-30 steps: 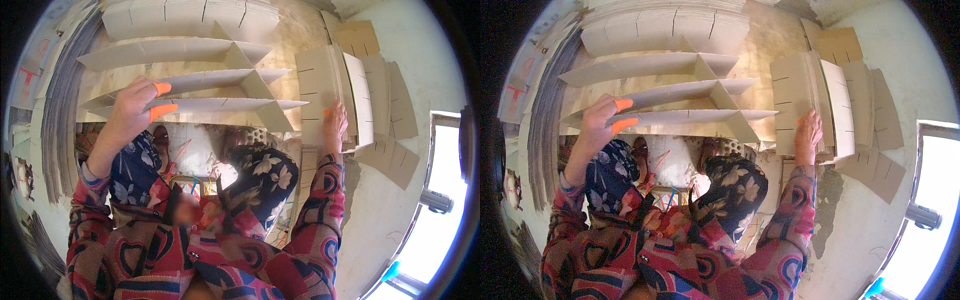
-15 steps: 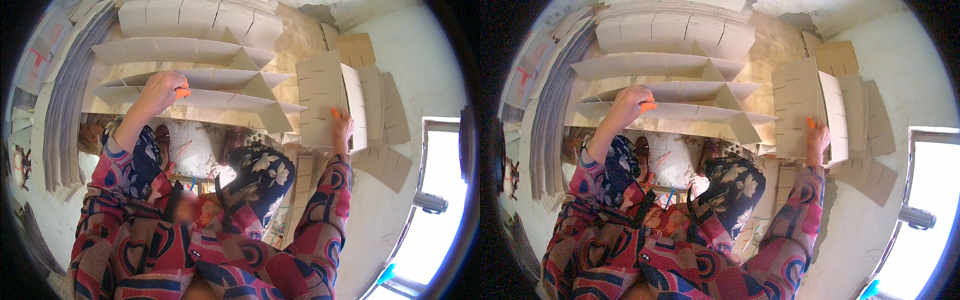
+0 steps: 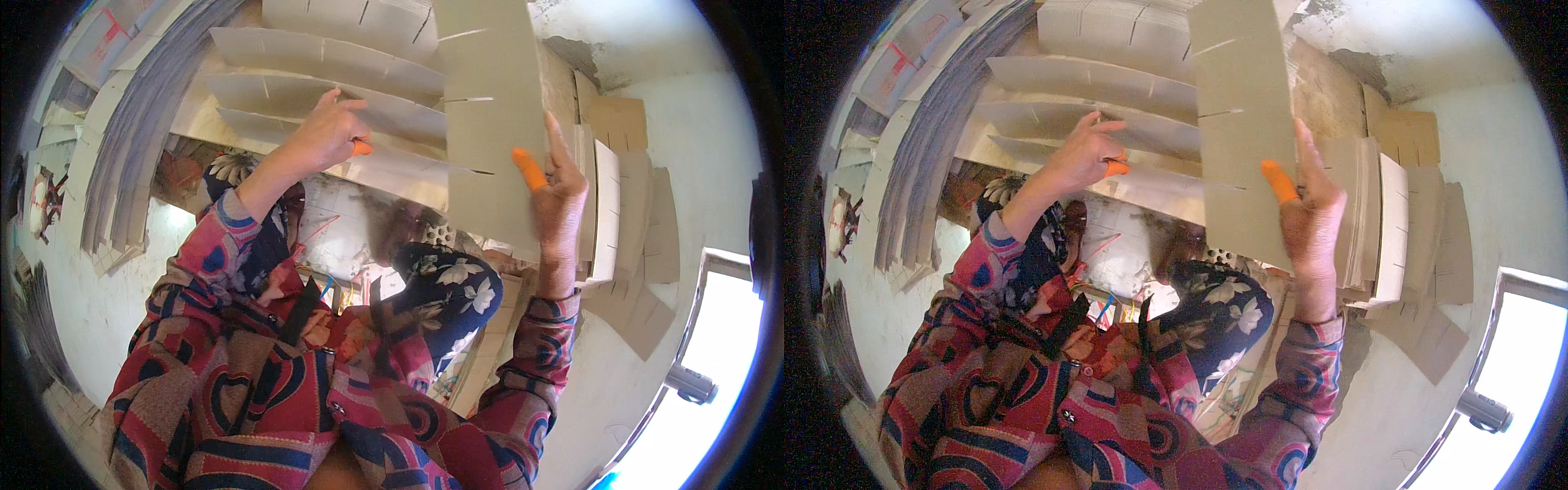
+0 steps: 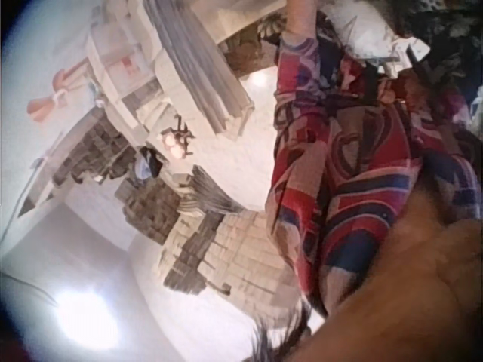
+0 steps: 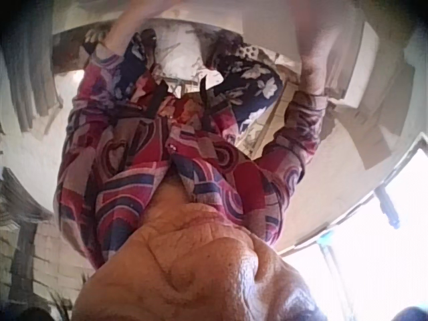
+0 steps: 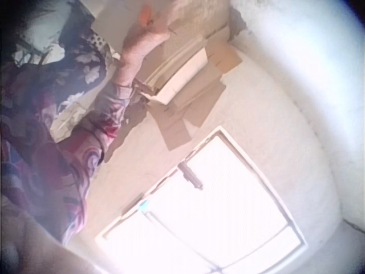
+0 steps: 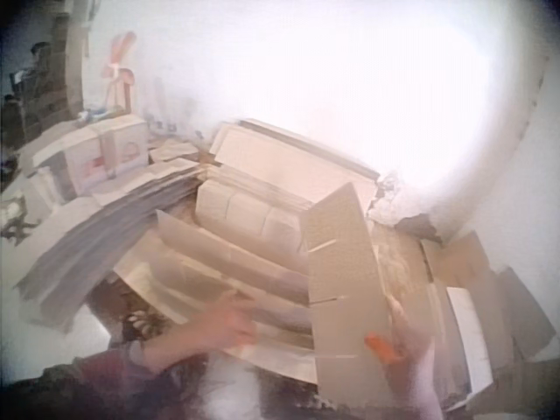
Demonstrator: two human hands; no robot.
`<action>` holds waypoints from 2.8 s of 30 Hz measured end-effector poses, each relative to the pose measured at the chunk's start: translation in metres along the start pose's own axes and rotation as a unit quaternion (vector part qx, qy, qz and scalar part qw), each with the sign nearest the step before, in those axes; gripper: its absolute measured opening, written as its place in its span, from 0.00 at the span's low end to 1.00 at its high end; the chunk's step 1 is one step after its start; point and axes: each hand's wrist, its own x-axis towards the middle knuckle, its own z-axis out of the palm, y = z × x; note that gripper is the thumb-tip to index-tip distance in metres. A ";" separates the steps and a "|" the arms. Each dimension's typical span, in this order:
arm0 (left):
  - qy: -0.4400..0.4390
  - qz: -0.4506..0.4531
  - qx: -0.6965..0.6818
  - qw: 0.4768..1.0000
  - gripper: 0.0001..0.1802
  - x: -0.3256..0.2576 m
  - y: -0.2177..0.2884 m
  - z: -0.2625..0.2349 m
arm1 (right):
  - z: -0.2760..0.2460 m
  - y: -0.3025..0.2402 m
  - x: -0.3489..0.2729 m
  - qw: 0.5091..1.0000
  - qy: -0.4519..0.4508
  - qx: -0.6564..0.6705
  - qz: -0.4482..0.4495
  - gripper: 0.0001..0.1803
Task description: The person sits on the floor and repeatedly inserts small orange sticks into pre-cut slots on flat cardboard pieces to assemble a 3D structure. They handle multiple cardboard pieces and sticks, aligning and pressing them together.
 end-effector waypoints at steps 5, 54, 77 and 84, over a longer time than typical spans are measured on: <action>-0.001 0.017 0.013 1.000 0.09 0.002 0.006 -0.001 | 0.030 0.006 0.003 0.999 -0.019 0.033 -0.023 0.34; 0.098 0.049 0.001 0.994 0.15 -0.005 0.002 -0.009 | 0.001 0.195 -0.087 0.859 -0.051 -0.432 0.270 0.29; 0.157 0.015 0.040 0.987 0.17 -0.046 -0.015 -0.040 | -0.031 0.097 -0.018 0.943 0.234 -0.205 0.115 0.14; 0.125 0.020 0.009 0.992 0.11 -0.053 -0.035 -0.026 | 0.032 -0.047 0.015 0.999 0.006 0.023 -0.035 0.33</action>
